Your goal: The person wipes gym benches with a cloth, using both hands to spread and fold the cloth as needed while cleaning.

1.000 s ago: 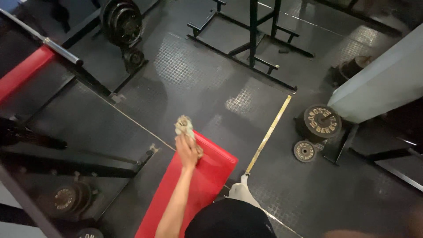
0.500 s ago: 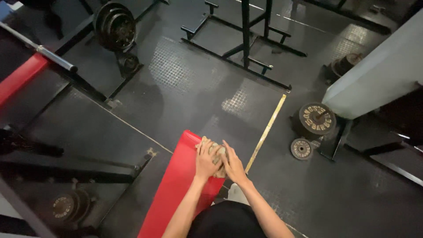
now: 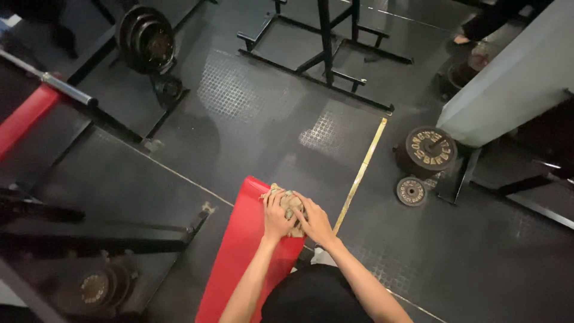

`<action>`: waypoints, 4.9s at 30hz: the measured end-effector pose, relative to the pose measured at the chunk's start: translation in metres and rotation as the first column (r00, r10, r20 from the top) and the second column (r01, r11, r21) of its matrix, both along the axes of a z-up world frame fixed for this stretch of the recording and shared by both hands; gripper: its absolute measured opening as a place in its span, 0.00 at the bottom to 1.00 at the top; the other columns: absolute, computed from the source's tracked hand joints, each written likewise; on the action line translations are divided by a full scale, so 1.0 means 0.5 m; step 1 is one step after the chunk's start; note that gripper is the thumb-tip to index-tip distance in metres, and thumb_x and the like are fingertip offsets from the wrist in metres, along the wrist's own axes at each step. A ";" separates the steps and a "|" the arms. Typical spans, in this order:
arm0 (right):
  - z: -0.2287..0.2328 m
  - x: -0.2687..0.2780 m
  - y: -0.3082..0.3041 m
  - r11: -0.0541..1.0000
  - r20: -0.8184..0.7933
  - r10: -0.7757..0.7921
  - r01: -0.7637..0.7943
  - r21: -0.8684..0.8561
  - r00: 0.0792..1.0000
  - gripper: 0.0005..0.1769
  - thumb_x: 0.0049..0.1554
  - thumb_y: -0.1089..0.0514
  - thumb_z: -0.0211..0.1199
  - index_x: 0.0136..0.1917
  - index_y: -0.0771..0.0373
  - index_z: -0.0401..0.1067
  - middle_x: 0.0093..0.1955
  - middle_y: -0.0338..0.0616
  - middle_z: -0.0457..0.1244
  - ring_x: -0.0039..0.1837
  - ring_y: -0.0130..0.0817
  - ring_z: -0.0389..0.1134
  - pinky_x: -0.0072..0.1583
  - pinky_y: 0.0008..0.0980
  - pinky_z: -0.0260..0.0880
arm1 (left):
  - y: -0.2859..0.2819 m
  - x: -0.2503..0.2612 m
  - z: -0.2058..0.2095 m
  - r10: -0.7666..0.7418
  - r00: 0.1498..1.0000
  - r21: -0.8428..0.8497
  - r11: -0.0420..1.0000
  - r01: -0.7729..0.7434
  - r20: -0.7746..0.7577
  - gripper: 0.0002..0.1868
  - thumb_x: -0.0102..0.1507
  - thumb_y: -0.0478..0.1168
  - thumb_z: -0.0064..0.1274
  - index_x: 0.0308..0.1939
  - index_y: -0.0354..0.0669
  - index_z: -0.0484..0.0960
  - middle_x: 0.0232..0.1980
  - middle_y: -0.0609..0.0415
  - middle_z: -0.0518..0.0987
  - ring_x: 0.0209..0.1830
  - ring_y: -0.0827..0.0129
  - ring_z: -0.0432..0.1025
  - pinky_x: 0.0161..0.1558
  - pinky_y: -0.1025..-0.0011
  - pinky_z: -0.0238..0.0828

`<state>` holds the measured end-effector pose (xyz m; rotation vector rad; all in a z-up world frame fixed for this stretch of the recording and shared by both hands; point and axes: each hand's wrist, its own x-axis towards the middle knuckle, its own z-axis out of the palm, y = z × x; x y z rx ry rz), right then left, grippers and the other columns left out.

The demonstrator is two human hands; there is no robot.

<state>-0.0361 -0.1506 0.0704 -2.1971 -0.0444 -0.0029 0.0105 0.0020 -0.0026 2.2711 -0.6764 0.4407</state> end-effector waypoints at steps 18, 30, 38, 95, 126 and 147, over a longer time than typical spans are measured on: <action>-0.034 -0.013 -0.062 0.984 -0.033 0.161 -0.158 0.079 0.986 0.33 0.64 0.54 0.58 0.80 0.48 0.56 0.73 0.54 0.62 0.71 0.55 0.64 0.66 0.44 0.68 | -0.011 -0.018 -0.001 0.096 0.995 -0.077 0.992 -0.096 0.000 0.28 0.55 0.52 0.63 0.56 0.44 0.82 0.61 0.44 0.74 0.69 0.49 0.64 0.76 0.46 0.48; -0.116 0.001 -0.092 0.951 -0.083 0.188 -0.160 0.265 0.979 0.31 0.68 0.55 0.54 0.81 0.55 0.54 0.76 0.54 0.61 0.77 0.47 0.63 0.72 0.41 0.62 | -0.011 -0.025 0.025 0.038 0.999 -0.151 0.988 -0.039 -0.009 0.25 0.59 0.52 0.62 0.56 0.45 0.84 0.59 0.46 0.75 0.69 0.53 0.66 0.77 0.48 0.50; -0.087 -0.021 -0.111 0.991 0.141 0.119 -0.126 0.040 0.983 0.43 0.61 0.64 0.59 0.84 0.61 0.44 0.71 0.56 0.58 0.69 0.47 0.61 0.71 0.44 0.61 | 0.054 0.027 -0.007 0.332 0.940 0.006 0.943 -0.333 0.075 0.19 0.62 0.48 0.57 0.54 0.45 0.83 0.68 0.41 0.73 0.76 0.42 0.57 0.76 0.47 0.44; -0.083 0.205 0.023 0.746 0.191 0.648 -0.665 0.039 0.737 0.24 0.66 0.52 0.59 0.72 0.61 0.64 0.77 0.55 0.50 0.79 0.55 0.52 0.76 0.52 0.53 | -0.186 -0.242 -0.171 0.802 -0.290 0.165 -0.239 -0.957 -0.522 0.37 0.68 0.51 0.46 0.79 0.44 0.58 0.83 0.44 0.48 0.83 0.46 0.41 0.71 0.33 0.23; -0.104 0.207 0.018 0.744 0.120 0.596 -0.602 0.291 0.794 0.23 0.68 0.48 0.53 0.70 0.64 0.63 0.72 0.56 0.56 0.77 0.52 0.53 0.74 0.48 0.54 | -0.259 -0.183 -0.058 0.949 -0.016 0.042 -0.003 -0.999 -0.315 0.28 0.70 0.46 0.48 0.68 0.29 0.69 0.75 0.37 0.66 0.76 0.41 0.57 0.75 0.47 0.47; -0.096 0.202 0.024 0.724 0.197 0.548 -0.579 0.376 0.813 0.20 0.70 0.54 0.49 0.71 0.66 0.62 0.66 0.54 0.59 0.69 0.45 0.60 0.71 0.43 0.59 | -0.004 0.065 -0.077 0.899 0.198 -0.093 0.175 -0.980 -0.390 0.27 0.70 0.53 0.43 0.67 0.40 0.74 0.70 0.39 0.73 0.76 0.42 0.58 0.76 0.50 0.49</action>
